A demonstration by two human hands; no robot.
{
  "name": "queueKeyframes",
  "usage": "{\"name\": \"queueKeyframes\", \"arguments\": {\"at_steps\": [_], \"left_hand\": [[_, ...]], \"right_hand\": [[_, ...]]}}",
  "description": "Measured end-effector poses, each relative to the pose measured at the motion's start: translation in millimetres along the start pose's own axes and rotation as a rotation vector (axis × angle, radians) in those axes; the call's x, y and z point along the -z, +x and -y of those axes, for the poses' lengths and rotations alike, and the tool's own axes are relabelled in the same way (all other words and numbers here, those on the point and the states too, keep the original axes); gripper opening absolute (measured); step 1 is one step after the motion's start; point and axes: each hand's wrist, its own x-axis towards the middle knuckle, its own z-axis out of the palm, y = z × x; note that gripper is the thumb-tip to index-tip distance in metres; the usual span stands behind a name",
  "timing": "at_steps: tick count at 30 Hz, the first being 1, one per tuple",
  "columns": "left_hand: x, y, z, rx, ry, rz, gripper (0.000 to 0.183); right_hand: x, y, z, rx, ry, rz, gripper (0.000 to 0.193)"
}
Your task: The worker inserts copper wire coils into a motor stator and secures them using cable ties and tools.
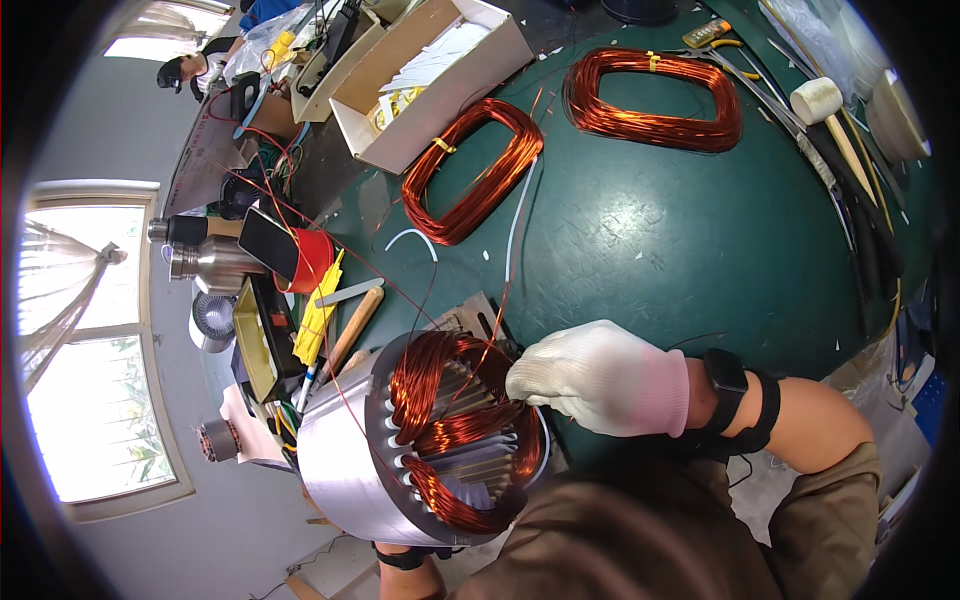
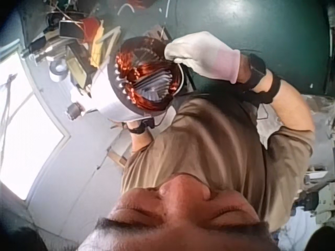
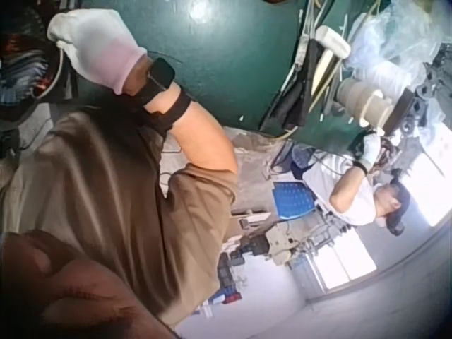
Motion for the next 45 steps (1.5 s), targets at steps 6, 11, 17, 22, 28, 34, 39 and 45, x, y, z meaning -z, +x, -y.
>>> {"name": "queueKeyframes", "arguments": {"at_steps": [6,11,17,22,28,34,39,45], "left_hand": [[-5.8,7.1,-4.7,-0.008,0.021,-0.025,0.032],[-10.8,12.7,-15.9,-0.037,0.03,-0.058,0.032],[-18.5,42.4,-32.5,-0.067,0.035,-0.108,0.032],[-22.9,73.1,-54.4,-0.111,0.013,-0.215,0.032],[-9.4,89.8,-63.9,-0.199,-0.096,-0.395,0.032],[4.7,79.5,-46.5,-0.266,-0.204,-0.514,0.04],[12.8,79.1,-42.6,-0.306,-0.048,-0.437,0.047],[-3.3,89.3,-35.6,-0.259,-0.182,-0.445,0.048]], "right_hand": [[15.1,7.5,21.5,-0.51,0.296,0.003,0.021],[-1.0,5.5,12.4,-0.32,0.039,-0.05,0.023],[1.8,25.7,37.1,-0.471,-0.405,0.181,0.016],[-5.8,16.7,38.7,-0.239,-0.646,-0.068,0.03],[-17.6,6.5,41.6,-0.204,-0.69,-0.116,0.047],[2.8,29.4,110.3,0.146,-0.838,-0.302,0.057],[-24.6,42.0,69.5,0.021,-0.891,-0.276,0.02],[-42.5,24.9,49.5,-0.045,-0.789,-0.254,0.025]]}}
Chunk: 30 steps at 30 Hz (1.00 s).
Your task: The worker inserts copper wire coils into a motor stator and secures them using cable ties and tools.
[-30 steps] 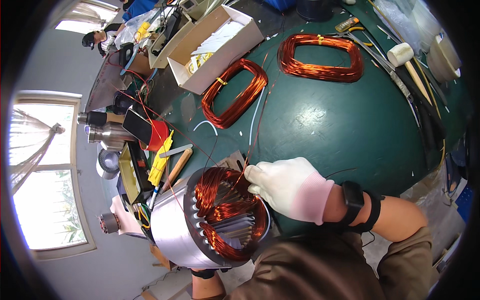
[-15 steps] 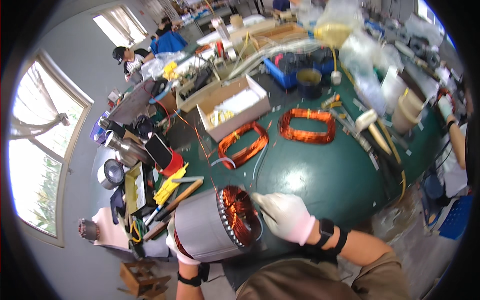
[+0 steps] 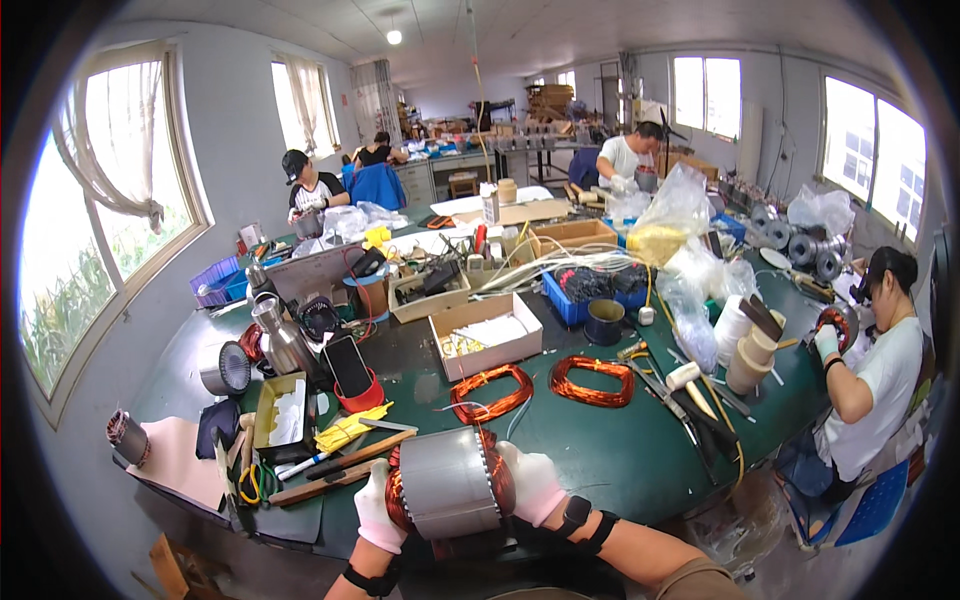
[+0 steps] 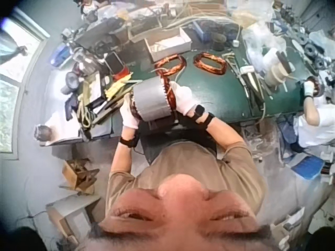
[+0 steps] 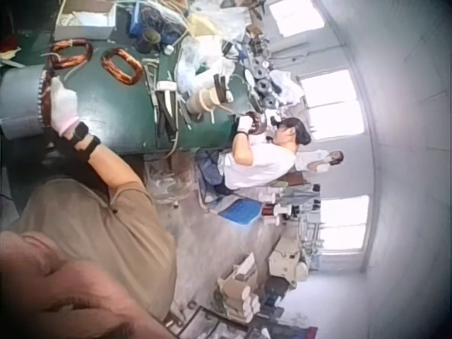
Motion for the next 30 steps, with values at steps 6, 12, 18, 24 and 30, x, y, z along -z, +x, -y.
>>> {"name": "queueKeyframes", "arguments": {"at_steps": [6,12,18,24,30], "left_hand": [[0.3,17.3,-13.4,0.213,0.07,0.126,0.052],[3.1,22.7,3.1,0.084,0.225,0.355,0.046],[22.2,20.2,-9.4,0.028,0.32,0.414,0.041],[12.6,7.1,2.4,-0.06,0.242,0.22,0.032],[18.7,6.6,-4.2,-0.154,0.133,0.108,0.042]], "right_hand": [[-20.6,7.9,-28.5,-0.115,0.01,0.313,0.041],[15.0,24.1,-11.4,-0.197,0.01,0.39,0.043],[37.2,27.4,5.8,-0.104,-0.165,0.455,0.033],[40.4,31.4,-4.2,-0.015,-0.281,0.619,0.032],[38.4,15.6,-24.0,0.237,-0.052,0.334,0.049]]}}
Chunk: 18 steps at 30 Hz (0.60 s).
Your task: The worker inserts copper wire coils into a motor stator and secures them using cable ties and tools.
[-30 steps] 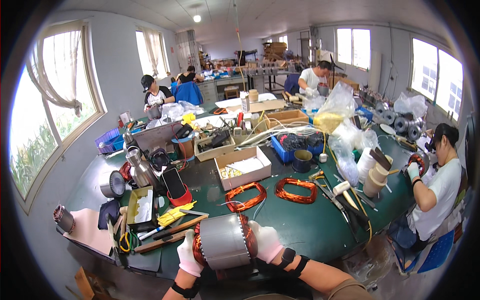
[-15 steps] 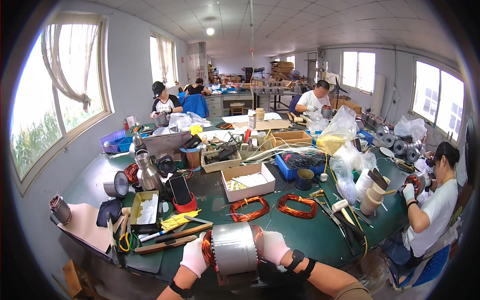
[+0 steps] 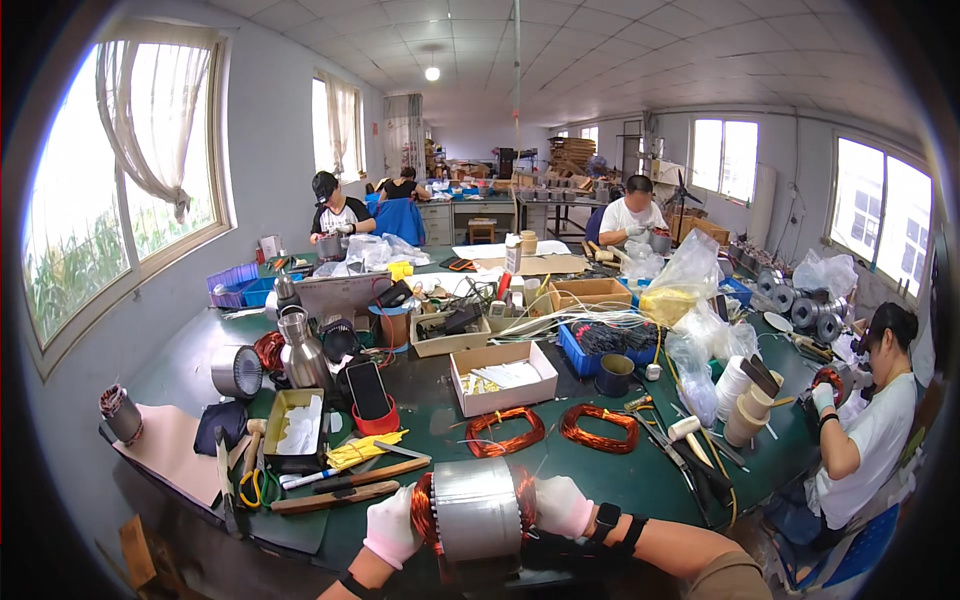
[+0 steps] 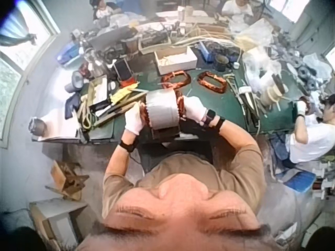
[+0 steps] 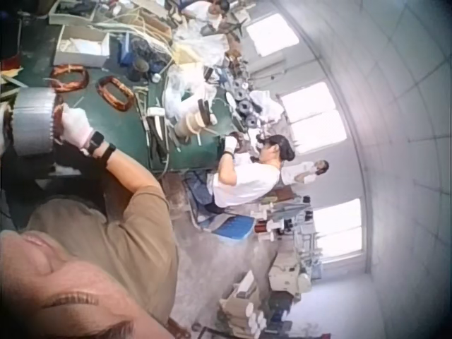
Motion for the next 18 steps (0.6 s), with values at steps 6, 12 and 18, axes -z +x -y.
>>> {"name": "queueKeyframes", "arguments": {"at_steps": [6,12,18], "left_hand": [[-1.0,-0.4,1.8,0.001,-0.053,0.074,0.047],[-2.6,6.1,-6.7,-0.026,-0.127,0.029,0.038],[-6.9,14.8,4.1,0.044,-0.119,0.244,0.027]], "right_hand": [[14.2,8.6,4.1,-0.098,0.208,0.154,0.054],[8.2,15.1,-9.8,-0.133,0.218,0.264,0.044],[23.4,24.7,-5.2,-0.328,0.527,0.353,0.022]]}}
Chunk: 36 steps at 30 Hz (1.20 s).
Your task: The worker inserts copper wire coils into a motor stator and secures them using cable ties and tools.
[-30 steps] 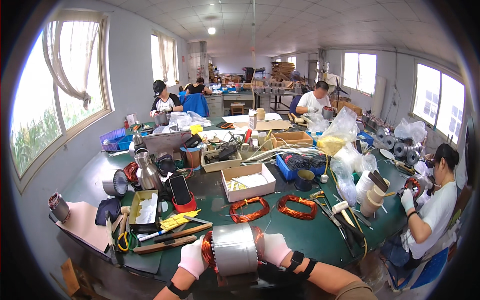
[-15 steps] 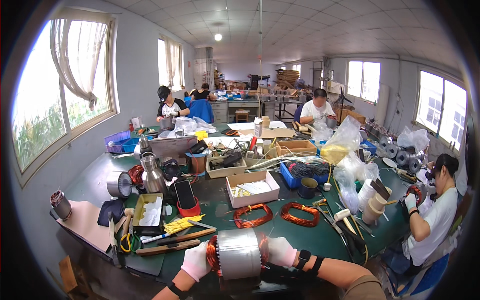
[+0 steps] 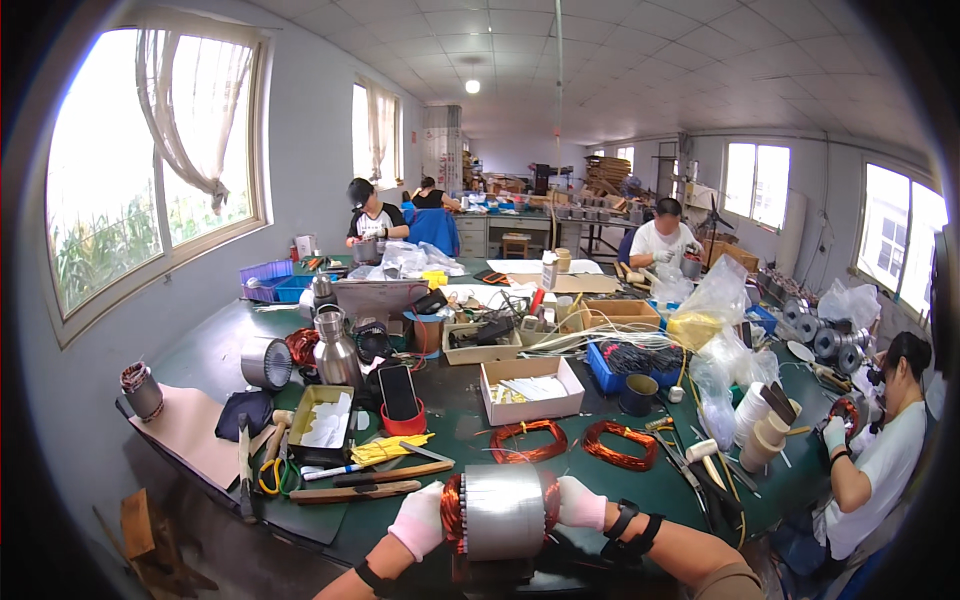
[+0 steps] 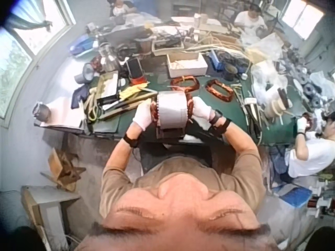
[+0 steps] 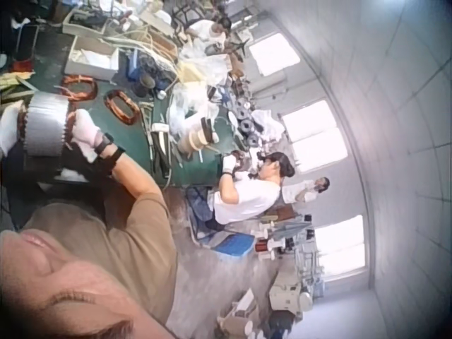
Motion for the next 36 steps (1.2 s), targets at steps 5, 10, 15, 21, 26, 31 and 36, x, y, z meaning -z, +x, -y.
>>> {"name": "queueKeyframes", "arguments": {"at_steps": [5,10,15,21,26,31,36], "left_hand": [[-10.1,0.9,18.0,-0.008,0.0,0.071,0.038],[-22.6,-10.2,27.8,0.027,0.007,0.026,0.049],[-25.4,-12.9,28.3,0.04,0.045,0.015,0.053],[-21.9,-8.0,14.4,0.006,0.094,-0.023,0.055],[-25.1,-0.7,11.6,0.083,0.223,0.069,0.047],[-24.4,5.9,-3.0,0.105,0.253,0.028,0.034],[-32.3,7.2,1.4,0.148,0.265,-0.031,0.032]], "right_hand": [[3.4,-0.5,-4.4,-0.093,0.133,0.085,0.026],[-15.6,-7.7,-36.2,0.085,0.183,-0.031,0.033],[-12.5,1.8,-47.1,0.135,0.001,0.023,0.035],[5.7,30.6,-42.6,0.527,-0.14,0.148,0.042],[13.1,35.0,-23.8,0.362,-0.069,0.297,0.047],[13.0,28.1,-11.3,0.27,-0.022,0.281,0.048],[10.5,36.1,-22.8,0.302,0.104,0.286,0.052]]}}
